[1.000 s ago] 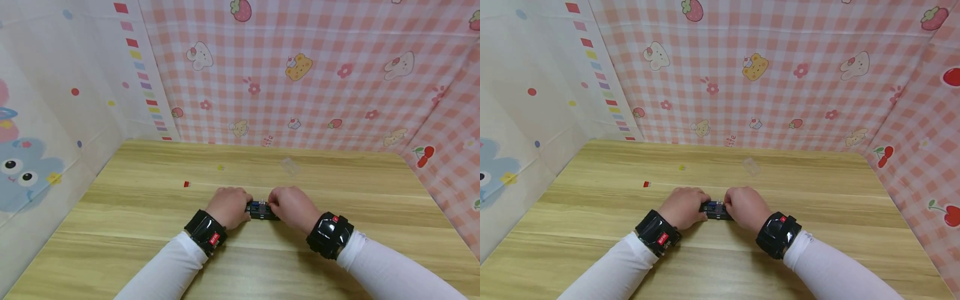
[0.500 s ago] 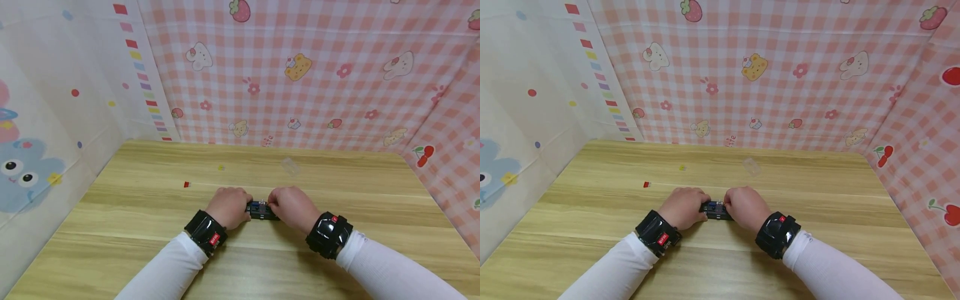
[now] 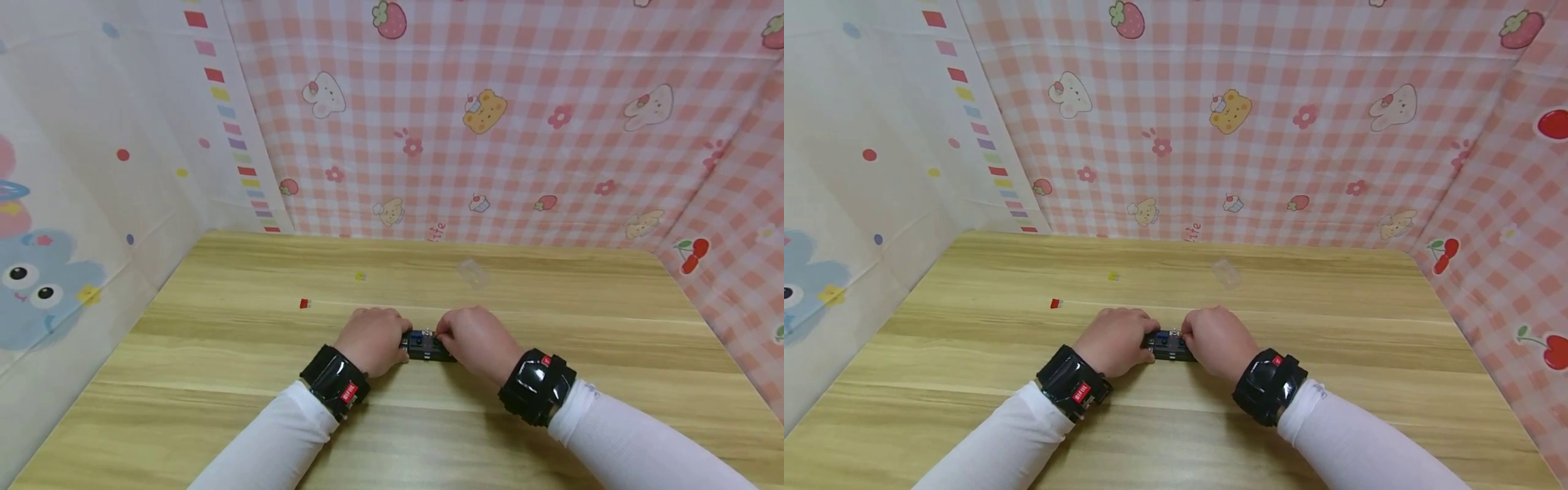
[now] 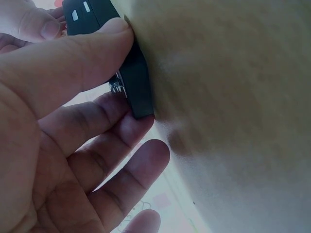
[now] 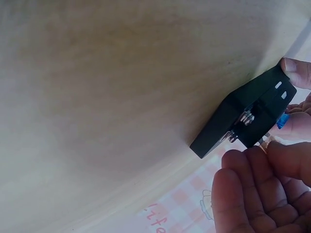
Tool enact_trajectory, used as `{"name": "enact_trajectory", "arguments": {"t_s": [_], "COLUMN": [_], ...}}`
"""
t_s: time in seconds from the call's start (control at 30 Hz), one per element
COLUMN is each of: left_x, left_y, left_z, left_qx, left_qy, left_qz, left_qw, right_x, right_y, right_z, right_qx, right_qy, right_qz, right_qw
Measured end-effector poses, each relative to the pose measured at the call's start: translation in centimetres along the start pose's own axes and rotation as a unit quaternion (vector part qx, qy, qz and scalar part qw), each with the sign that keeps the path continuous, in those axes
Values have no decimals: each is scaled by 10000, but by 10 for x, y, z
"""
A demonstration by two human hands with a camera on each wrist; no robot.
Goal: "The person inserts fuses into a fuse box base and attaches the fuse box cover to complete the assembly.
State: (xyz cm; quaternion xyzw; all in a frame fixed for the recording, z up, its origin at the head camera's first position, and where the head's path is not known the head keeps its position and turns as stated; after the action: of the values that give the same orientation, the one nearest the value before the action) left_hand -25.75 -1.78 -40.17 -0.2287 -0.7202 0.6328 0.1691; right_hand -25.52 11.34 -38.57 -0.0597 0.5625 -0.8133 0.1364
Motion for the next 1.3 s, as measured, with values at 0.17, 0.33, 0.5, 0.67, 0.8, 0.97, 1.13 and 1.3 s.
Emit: {"name": "enact_trajectory", "arguments": {"t_s": [0.17, 0.33, 0.5, 0.67, 0.8, 0.97, 1.13, 1.3], "left_x": [0, 0, 0, 0, 0, 0, 0, -1], "left_y": [0, 0, 1, 0, 0, 0, -1, -2], "left_z": [0, 0, -1, -1, -1, -1, -1, -2], "left_qx": [1, 25, 40, 36, 36, 26, 59, 96], "left_qy": [4, 23, 41, 29, 30, 21, 40, 62], "left_qz": [-16, -28, -16, -9, 2, 40, -22, -80], "left_qw": [10000, 10000, 10000, 10000, 10000, 10000, 10000, 9999], "right_x": [0, 0, 0, 0, 1, 1, 0, -1], "right_y": [-1, -2, -2, -1, 0, 1, 0, 0], "right_z": [1, 2, 2, 1, 1, 2, 3, 3], "right_qx": [-6, -81, -99, -192, -345, -340, -345, -317], "right_qy": [-30, -119, -114, -107, -155, -199, -234, -261], "right_qz": [18, 3, -7, -36, -94, -102, -130, -145], "right_qw": [10000, 9999, 9999, 9998, 9992, 9992, 9990, 9990]}}
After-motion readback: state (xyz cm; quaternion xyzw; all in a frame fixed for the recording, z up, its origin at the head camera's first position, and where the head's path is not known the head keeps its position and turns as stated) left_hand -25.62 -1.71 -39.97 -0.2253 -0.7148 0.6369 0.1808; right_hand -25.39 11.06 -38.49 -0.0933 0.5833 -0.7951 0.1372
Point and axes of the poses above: each hand's wrist, its own x-axis towards the middle knuckle, its own y-axis out of the palm, z = x × y, the point moved 8 cm from there along x, towards the middle knuckle, and after that the axes turned 4 degrees about y, right-handed, at the moved point
